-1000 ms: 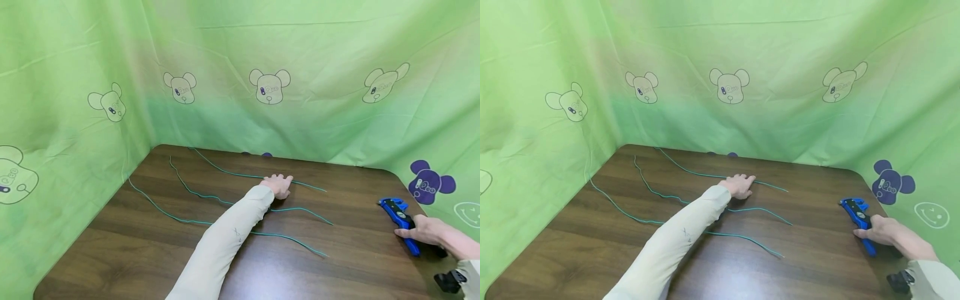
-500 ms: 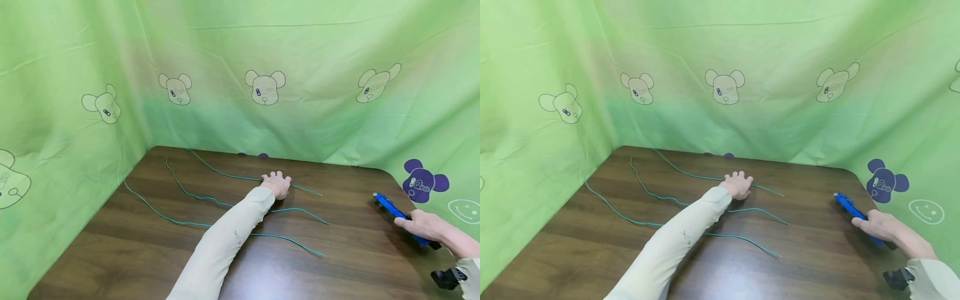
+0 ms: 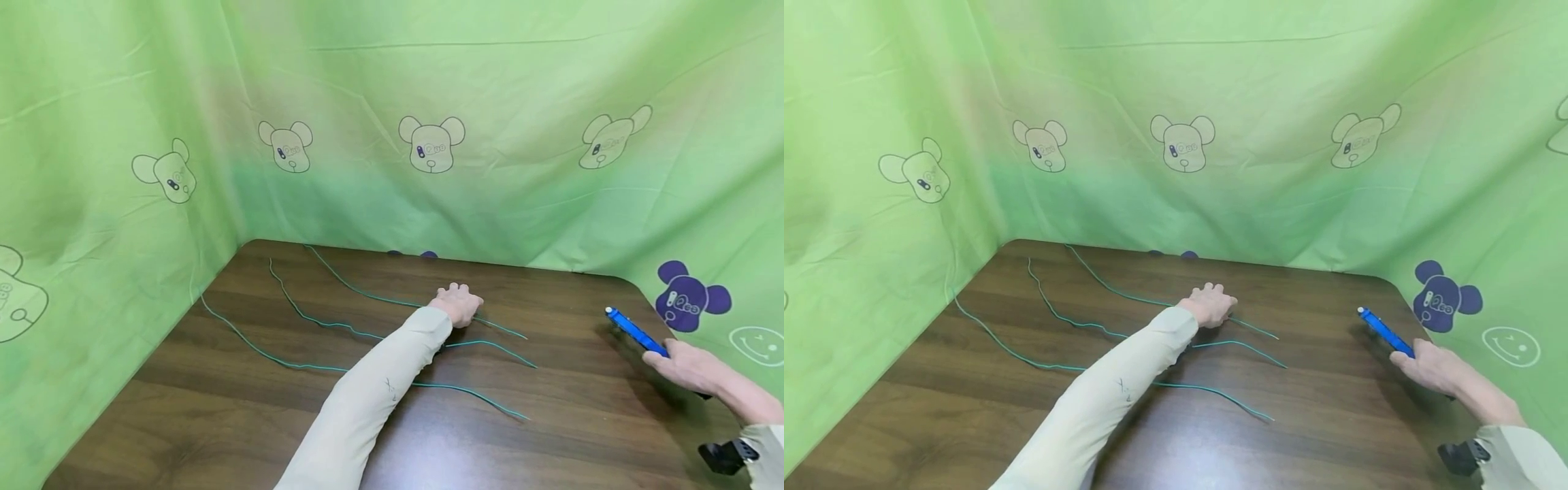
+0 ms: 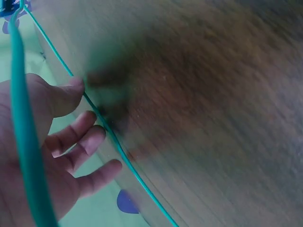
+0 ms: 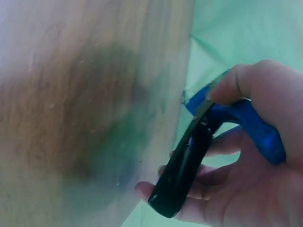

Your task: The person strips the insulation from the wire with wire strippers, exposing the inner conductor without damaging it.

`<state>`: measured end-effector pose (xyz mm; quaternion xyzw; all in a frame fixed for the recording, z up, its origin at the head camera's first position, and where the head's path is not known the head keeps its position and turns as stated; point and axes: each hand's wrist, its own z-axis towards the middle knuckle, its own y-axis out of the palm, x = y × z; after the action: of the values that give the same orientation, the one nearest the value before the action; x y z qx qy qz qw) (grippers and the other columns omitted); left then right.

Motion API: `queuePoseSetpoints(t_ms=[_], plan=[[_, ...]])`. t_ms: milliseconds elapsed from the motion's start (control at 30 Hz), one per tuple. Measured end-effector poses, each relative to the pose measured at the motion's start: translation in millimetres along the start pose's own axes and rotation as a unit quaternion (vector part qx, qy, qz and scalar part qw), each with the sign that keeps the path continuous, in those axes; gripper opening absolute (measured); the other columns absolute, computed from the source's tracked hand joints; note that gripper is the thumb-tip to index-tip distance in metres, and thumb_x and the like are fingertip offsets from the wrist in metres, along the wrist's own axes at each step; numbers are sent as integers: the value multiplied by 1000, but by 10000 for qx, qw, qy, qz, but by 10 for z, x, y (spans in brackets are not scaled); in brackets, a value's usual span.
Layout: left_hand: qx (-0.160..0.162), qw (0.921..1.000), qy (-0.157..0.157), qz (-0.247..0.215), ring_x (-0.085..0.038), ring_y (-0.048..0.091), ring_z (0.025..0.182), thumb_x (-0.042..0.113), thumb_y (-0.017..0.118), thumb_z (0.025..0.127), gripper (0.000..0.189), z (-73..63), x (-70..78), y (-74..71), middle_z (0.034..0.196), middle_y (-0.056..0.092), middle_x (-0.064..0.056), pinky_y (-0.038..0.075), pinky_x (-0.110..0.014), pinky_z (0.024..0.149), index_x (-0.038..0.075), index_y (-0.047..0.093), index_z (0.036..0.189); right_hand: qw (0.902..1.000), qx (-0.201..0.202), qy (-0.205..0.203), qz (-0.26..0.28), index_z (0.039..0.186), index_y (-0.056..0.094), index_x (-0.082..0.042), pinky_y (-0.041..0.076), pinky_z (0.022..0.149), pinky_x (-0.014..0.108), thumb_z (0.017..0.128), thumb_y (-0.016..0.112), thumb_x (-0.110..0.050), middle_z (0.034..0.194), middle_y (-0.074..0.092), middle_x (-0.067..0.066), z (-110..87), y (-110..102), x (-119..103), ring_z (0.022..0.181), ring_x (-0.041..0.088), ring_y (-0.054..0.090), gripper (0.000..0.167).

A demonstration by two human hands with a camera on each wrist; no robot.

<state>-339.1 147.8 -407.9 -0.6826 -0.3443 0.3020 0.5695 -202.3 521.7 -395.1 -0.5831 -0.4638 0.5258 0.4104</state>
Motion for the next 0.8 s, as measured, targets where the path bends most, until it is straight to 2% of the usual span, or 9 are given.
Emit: queuePoseSetpoints(t_ms=[100,200,333,500,600,700,800], plan=[[35,9997,223,-133,-19,50,109,24,53,100,15,-2,-35,-6,120,55,2,45,-35,88,30,61,112,9994,315,-105,123,78,48,-3,35,47,31,98,44,-25,62,42,2,-9,-16,-49,53,16,43,30],[85,9980,492,-383,-14,54,93,19,54,100,5,-7,-78,-13,104,58,7,46,-28,78,23,57,103,9984,497,-195,201,79,48,-4,34,47,29,98,44,-24,61,42,0,-8,-49,-114,51,14,42,29],[289,9927,816,-838,-9,54,79,9,56,97,12,-9,-132,-7,91,55,9,44,-23,68,20,51,98,9945,765,-473,528,88,51,4,34,47,27,98,44,-18,65,44,1,7,-44,-202,52,8,40,25],[597,9864,1027,-1138,-9,54,78,0,53,93,21,-19,-211,5,90,55,8,44,-21,67,19,50,103,9895,1140,-591,657,108,50,11,33,50,27,97,46,-17,71,49,5,88,-27,-279,57,8,41,30],[774,9825,1100,-1289,-8,57,83,-3,51,91,28,-47,-255,3,95,59,7,45,-22,71,18,51,110,9850,1431,-601,754,119,47,12,34,52,27,96,48,-18,77,54,12,160,-14,-346,61,9,44,37],[947,9765,1180,-1535,-6,59,91,-5,49,90,35,-91,-291,-7,106,65,5,46,-21,77,20,52,115,9752,1768,-815,1052,122,46,13,36,54,25,94,49,-14,86,58,22,211,-2,-431,66,4,43,39],[1212,9687,1292,-1738,-5,59,96,-6,48,92,36,-149,-319,-29,111,67,2,45,-19,82,19,53,117,9657,1942,-1006,1396,121,46,12,38,56,20,95,49,-11,93,61,25,255,0,-530,70,-7,43,35]])
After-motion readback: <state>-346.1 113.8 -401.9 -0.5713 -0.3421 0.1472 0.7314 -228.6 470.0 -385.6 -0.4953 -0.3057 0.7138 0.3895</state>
